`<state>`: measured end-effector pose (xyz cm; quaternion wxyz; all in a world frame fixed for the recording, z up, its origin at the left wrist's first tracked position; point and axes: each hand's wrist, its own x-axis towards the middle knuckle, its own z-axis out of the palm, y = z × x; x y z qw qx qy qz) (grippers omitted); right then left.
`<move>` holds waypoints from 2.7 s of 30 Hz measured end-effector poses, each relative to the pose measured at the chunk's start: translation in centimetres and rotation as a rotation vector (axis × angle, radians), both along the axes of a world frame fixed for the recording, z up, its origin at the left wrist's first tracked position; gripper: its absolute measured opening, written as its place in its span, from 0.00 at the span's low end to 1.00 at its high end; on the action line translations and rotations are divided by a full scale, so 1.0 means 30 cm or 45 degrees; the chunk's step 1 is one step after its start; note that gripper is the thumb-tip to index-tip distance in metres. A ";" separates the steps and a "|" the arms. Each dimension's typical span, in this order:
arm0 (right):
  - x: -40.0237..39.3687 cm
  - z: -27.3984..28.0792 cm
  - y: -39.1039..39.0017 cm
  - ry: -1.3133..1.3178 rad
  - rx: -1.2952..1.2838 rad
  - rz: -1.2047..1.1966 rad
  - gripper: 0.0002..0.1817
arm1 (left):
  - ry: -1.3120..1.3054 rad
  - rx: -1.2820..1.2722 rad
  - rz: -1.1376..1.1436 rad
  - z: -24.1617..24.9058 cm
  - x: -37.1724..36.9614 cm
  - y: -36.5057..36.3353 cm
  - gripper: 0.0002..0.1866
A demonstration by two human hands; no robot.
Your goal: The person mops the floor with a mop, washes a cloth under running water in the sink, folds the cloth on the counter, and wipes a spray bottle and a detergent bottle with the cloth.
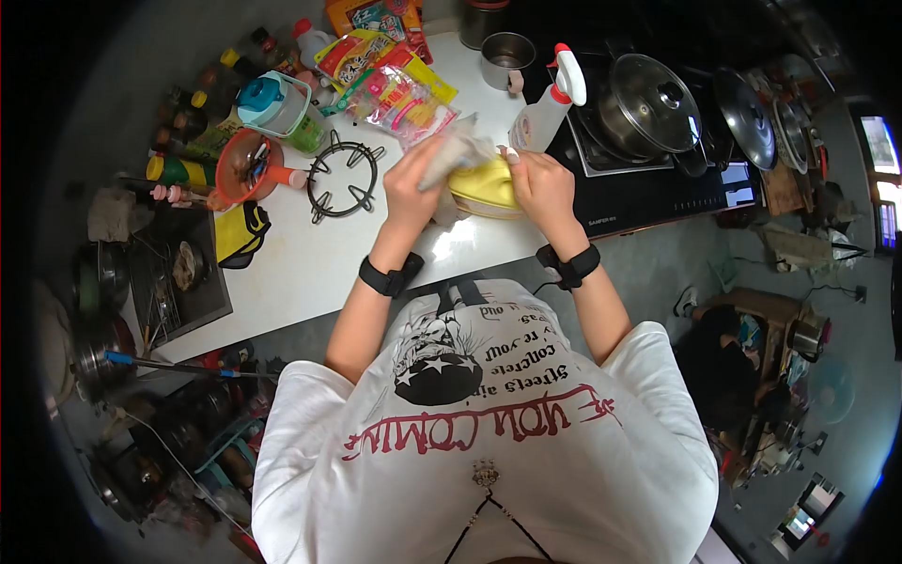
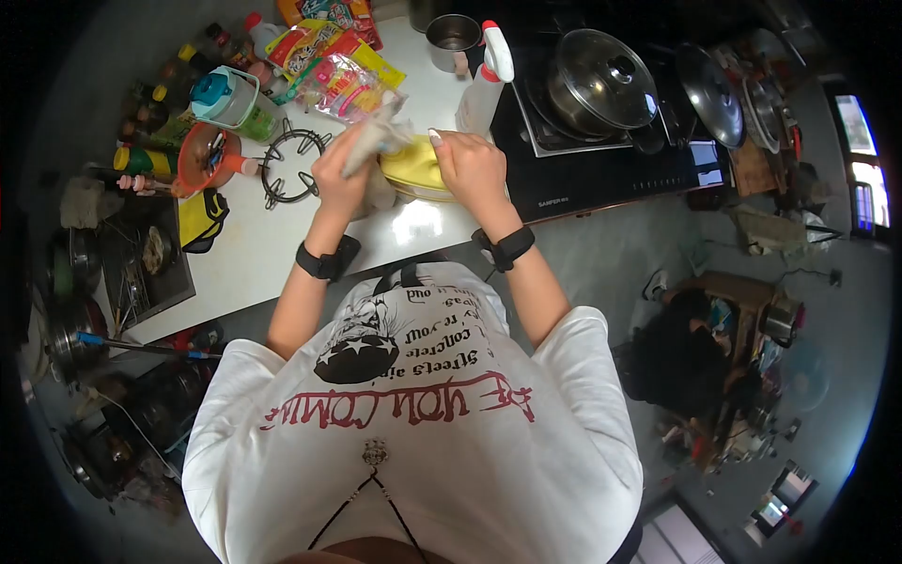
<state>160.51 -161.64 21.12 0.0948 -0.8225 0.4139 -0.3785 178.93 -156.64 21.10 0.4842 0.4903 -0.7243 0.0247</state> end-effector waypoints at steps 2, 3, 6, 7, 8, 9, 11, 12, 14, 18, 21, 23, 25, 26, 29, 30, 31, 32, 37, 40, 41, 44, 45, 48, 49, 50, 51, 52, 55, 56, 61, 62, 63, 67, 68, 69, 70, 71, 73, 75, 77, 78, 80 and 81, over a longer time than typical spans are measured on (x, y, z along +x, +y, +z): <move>0.002 -0.003 -0.002 -0.001 0.009 -0.010 0.14 | 0.814 0.609 0.322 -0.023 -0.013 0.021 0.13; 0.001 -0.004 -0.003 0.004 0.016 -0.015 0.14 | 0.811 0.609 0.316 -0.024 -0.018 0.024 0.13; 0.001 -0.001 -0.001 0.054 0.032 -0.054 0.15 | 1.202 0.756 0.360 -0.014 -0.035 0.035 0.11; 0.000 -0.003 -0.001 0.054 0.031 -0.057 0.15 | 0.906 0.483 0.273 -0.001 -0.038 0.041 0.14; -0.002 -0.006 0.002 0.024 0.017 -0.068 0.15 | 0.608 0.213 0.187 0.015 -0.039 0.044 0.16; -0.004 -0.009 0.004 -0.005 0.002 -0.077 0.15 | 0.609 0.215 0.188 0.038 -0.031 0.038 0.16; -0.009 -0.005 0.007 -0.012 0.009 -0.065 0.15 | -0.074 0.100 -0.029 0.085 -0.003 0.018 0.21; -0.010 0.001 0.005 -0.022 0.011 -0.056 0.15 | -0.146 0.096 -0.091 0.092 0.012 0.001 0.24; -0.007 0.015 0.000 0.006 0.013 -0.036 0.15 | -0.275 0.147 -0.122 0.120 0.033 -0.030 0.23; -0.004 0.031 -0.004 0.096 0.009 0.028 0.15 | -0.493 0.203 -0.316 0.184 0.050 -0.083 0.26; -0.007 0.032 -0.013 0.131 0.006 0.024 0.15 | -0.583 0.196 -0.384 0.180 0.044 -0.103 0.22; -0.011 0.026 -0.024 0.165 0.057 -0.021 0.15 | -0.636 0.173 -0.372 0.153 0.035 -0.104 0.20; -0.007 0.025 -0.031 0.192 0.112 -0.074 0.15 | -0.455 -0.069 -0.091 0.078 0.022 -0.084 0.17; -0.005 0.029 -0.034 0.167 0.089 -0.034 0.15 | -0.460 -0.071 -0.096 0.044 0.017 -0.075 0.17; -0.007 0.011 -0.044 0.101 0.029 0.033 0.15 | -0.262 -0.324 -0.057 0.000 0.002 -0.053 0.15; -0.016 0.002 -0.042 0.071 -0.007 0.073 0.15 | -0.237 -0.320 -0.037 0.007 -0.010 -0.045 0.14; -0.028 0.000 -0.039 0.083 -0.002 0.062 0.15 | -0.206 -0.313 -0.014 0.013 -0.025 -0.040 0.14; -0.038 0.001 -0.042 0.151 0.021 0.114 0.14 | -0.245 -0.265 -0.038 0.025 -0.015 -0.042 0.15; -0.027 0.010 -0.033 0.113 -0.044 0.208 0.12 | -0.113 0.361 -0.170 0.179 0.030 -0.066 0.18; -0.025 0.013 -0.030 0.096 0.002 0.184 0.13 | 0.060 1.159 -0.241 0.191 0.063 -0.094 0.18; -0.022 0.015 -0.033 0.096 0.000 0.182 0.13 | 0.059 1.157 -0.242 0.159 0.053 -0.090 0.18; -0.022 0.018 -0.041 0.199 0.096 0.077 0.14 | -0.108 -0.029 -0.204 0.070 0.003 -0.058 0.15; -0.018 0.014 -0.045 0.179 0.099 0.016 0.14 | -0.106 -0.024 -0.205 0.039 0.002 -0.048 0.15; -0.006 0.024 -0.031 0.179 0.112 -0.042 0.15 | -0.298 -0.305 -0.260 -0.002 0.008 -0.029 0.15; -0.001 0.029 -0.024 0.187 0.117 -0.045 0.17 | -0.298 -0.301 -0.264 0.019 0.008 -0.037 0.15; -0.003 0.023 -0.019 0.182 0.120 -0.049 0.17 | -0.243 -0.212 -0.214 0.043 0.005 -0.048 0.14; -0.012 0.015 -0.017 0.179 0.105 0.005 0.16 | -0.189 -0.127 -0.165 0.060 0.002 -0.058 0.14; -0.022 0.010 -0.020 0.177 0.086 0.058 0.16 | -0.037 0.044 -0.103 0.060 -0.001 -0.068 0.15; -0.046 0.007 -0.039 0.234 0.118 0.184 0.15 | 0.418 1.236 -0.171 0.152 0.037 -0.113 0.18; -0.043 0.000 -0.041 0.231 0.118 0.184 0.15 | 0.369 1.236 -0.167 0.181 0.033 -0.105 0.18; -0.012 0.019 -0.025 0.054 0.082 0.034 0.14 | -0.071 0.018 -0.233 0.050 0.012 -0.045 0.17; -0.008 0.024 -0.015 0.056 0.086 0.035 0.14 | -0.155 -0.143 -0.271 0.011 0.018 -0.031 0.17; -0.003 0.027 -0.005 0.070 0.094 -0.007 0.14 | -0.235 -0.302 -0.309 0.001 0.018 -0.018 0.17; 0.006 0.037 0.011 0.049 0.169 -0.116 0.15 | -0.078 -0.213 -0.318 0.004 0.033 0.001 0.13; 0.002 0.033 0.006 0.049 0.167 -0.121 0.15 | -0.078 -0.216 -0.323 -0.011 0.039 0.021 0.13; -0.003 0.027 -0.009 0.049 0.168 -0.091 0.15 | 0.367 0.070 -0.049 -0.013 0.039 0.049 0.11; -0.006 0.024 -0.020 0.048 0.171 -0.064 0.15 | 0.804 0.364 0.228 -0.013 0.037 0.066 0.08; -0.008 0.021 -0.027 0.044 0.171 -0.077 0.15 | 1.232 0.245 0.331 -0.011 0.042 0.060 0.08; -0.010 0.025 -0.032 0.104 0.240 -0.052 0.15 | 1.652 0.135 0.421 0.091 0.031 0.052 0.08; -0.009 0.018 -0.032 0.099 0.241 -0.075 0.15 | 1.696 -0.135 0.421 0.146 0.023 0.074 0.09; -0.009 0.018 -0.023 0.108 0.243 -0.076 0.15 | 1.074 0.013 0.314 0.147 0.017 0.086 0.10; -0.008 0.022 -0.020 0.078 0.206 -0.066 0.15 | 0.764 0.123 0.177 0.159 0.007 0.086 0.12; -0.003 0.024 -0.017 0.048 0.166 -0.047 0.15 | 0.036 0.044 -0.038 0.133 -0.017 0.008 0.17; -0.002 0.020 -0.016 0.056 0.156 -0.061 0.14 | 0.036 0.042 -0.030 0.124 -0.032 -0.007 0.17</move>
